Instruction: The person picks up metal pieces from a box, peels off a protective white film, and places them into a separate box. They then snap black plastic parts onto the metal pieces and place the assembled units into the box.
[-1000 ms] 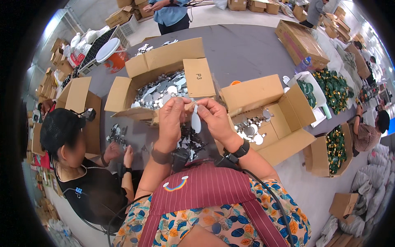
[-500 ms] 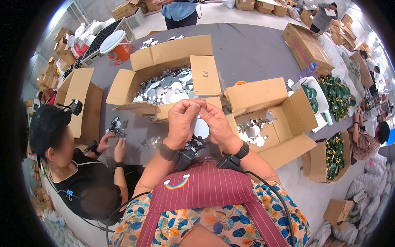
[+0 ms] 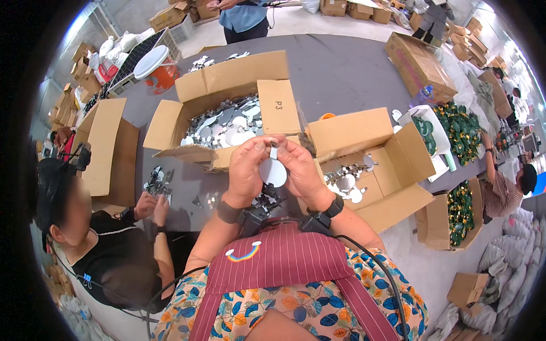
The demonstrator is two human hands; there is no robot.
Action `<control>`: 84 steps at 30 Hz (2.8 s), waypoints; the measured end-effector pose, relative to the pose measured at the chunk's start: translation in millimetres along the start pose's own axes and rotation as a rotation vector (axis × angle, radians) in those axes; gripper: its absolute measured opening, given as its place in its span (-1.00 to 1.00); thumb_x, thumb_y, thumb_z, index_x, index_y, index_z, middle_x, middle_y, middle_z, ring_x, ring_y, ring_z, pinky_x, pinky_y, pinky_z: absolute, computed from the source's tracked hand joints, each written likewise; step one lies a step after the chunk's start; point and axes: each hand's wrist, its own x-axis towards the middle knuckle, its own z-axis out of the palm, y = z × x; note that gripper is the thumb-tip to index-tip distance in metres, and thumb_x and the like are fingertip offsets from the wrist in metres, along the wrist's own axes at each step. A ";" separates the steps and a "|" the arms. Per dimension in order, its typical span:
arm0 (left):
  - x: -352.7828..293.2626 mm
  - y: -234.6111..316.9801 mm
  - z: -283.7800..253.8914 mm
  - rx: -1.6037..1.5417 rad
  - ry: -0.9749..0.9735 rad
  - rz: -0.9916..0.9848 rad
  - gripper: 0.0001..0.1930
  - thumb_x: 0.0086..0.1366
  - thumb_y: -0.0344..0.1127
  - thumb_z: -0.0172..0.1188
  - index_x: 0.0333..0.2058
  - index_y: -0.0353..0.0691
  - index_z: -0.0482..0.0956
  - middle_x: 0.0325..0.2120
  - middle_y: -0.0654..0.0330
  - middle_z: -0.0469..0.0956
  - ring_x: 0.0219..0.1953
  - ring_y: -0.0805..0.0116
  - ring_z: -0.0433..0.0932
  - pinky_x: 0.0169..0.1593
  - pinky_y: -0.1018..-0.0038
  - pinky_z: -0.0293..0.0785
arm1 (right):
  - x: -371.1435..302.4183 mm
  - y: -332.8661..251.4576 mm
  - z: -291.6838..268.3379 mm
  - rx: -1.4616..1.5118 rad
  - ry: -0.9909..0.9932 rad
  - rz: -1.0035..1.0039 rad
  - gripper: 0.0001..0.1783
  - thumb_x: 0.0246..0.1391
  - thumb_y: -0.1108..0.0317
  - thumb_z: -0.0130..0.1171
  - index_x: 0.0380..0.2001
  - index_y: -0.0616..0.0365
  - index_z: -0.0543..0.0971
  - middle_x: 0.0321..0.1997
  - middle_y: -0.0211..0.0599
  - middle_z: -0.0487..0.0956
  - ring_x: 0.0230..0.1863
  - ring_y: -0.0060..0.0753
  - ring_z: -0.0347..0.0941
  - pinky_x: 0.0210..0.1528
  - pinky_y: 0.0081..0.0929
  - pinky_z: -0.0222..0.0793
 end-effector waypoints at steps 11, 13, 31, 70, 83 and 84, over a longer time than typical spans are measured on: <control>1.7 -17.8 0.0 0.031 0.034 0.017 -0.88 0.20 -0.55 0.07 -0.28 -0.37 0.54 -0.15 -0.01 0.53 -0.06 0.29 0.47 0.08 0.39 0.32 | -8.7 -2.3 -1.0 -0.522 0.044 -0.334 -0.80 0.17 0.38 0.03 -0.19 0.26 0.47 -0.23 -0.44 0.49 -0.23 -0.68 0.36 -0.18 -0.66 0.30; 1.4 -18.5 15.4 0.232 0.057 0.138 -0.87 0.20 -0.53 0.08 -0.27 -0.37 0.54 -0.15 -0.02 0.53 -0.05 0.26 0.47 0.10 0.37 0.31 | -9.4 -4.8 -4.3 -0.763 0.114 -0.507 -0.80 0.15 0.37 0.05 -0.22 0.27 0.46 -0.27 -0.38 0.50 -0.28 -0.64 0.37 -0.24 -0.61 0.33; 2.0 -14.6 15.5 0.344 0.051 0.028 -0.70 0.38 -0.22 -0.10 -0.46 -0.31 0.39 -0.62 0.31 0.38 -0.58 0.62 0.31 -0.49 0.65 0.27 | 2.6 -11.4 -25.3 -0.473 -0.014 -0.593 -0.76 0.21 0.29 -0.03 -0.16 0.23 0.36 -0.11 -0.17 0.49 -0.04 -0.38 0.41 0.05 -0.43 0.29; -11.9 -13.0 20.2 0.248 0.041 -0.151 -0.78 0.26 -0.24 0.13 -0.46 -0.26 0.41 -0.61 0.35 0.39 -0.66 0.67 0.33 -0.60 0.68 0.36 | -1.1 -23.2 -21.0 -0.661 -0.138 -0.619 -0.75 0.19 0.26 0.01 -0.20 0.22 0.40 -0.12 -0.20 0.45 -0.03 -0.37 0.38 0.06 -0.42 0.26; -13.2 -28.1 23.9 0.258 0.170 -0.096 -0.90 0.30 -0.37 0.01 -0.38 -0.26 0.34 -0.53 0.31 0.37 -0.54 0.62 0.37 -0.47 0.62 0.47 | 1.3 -18.8 -25.1 -0.954 -0.178 -0.824 -0.83 0.18 0.39 -0.01 -0.20 0.25 0.39 -0.11 -0.15 0.46 -0.04 -0.26 0.39 -0.01 -0.42 0.32; -13.4 -30.6 23.2 0.294 0.192 -0.096 -0.89 0.29 -0.40 -0.01 -0.39 -0.30 0.34 -0.56 0.29 0.39 -0.56 0.62 0.40 -0.51 0.62 0.44 | 1.4 -18.0 -25.3 -0.981 -0.184 -0.833 -0.83 0.18 0.40 -0.01 -0.20 0.25 0.39 -0.13 -0.14 0.47 -0.05 -0.25 0.40 -0.02 -0.41 0.32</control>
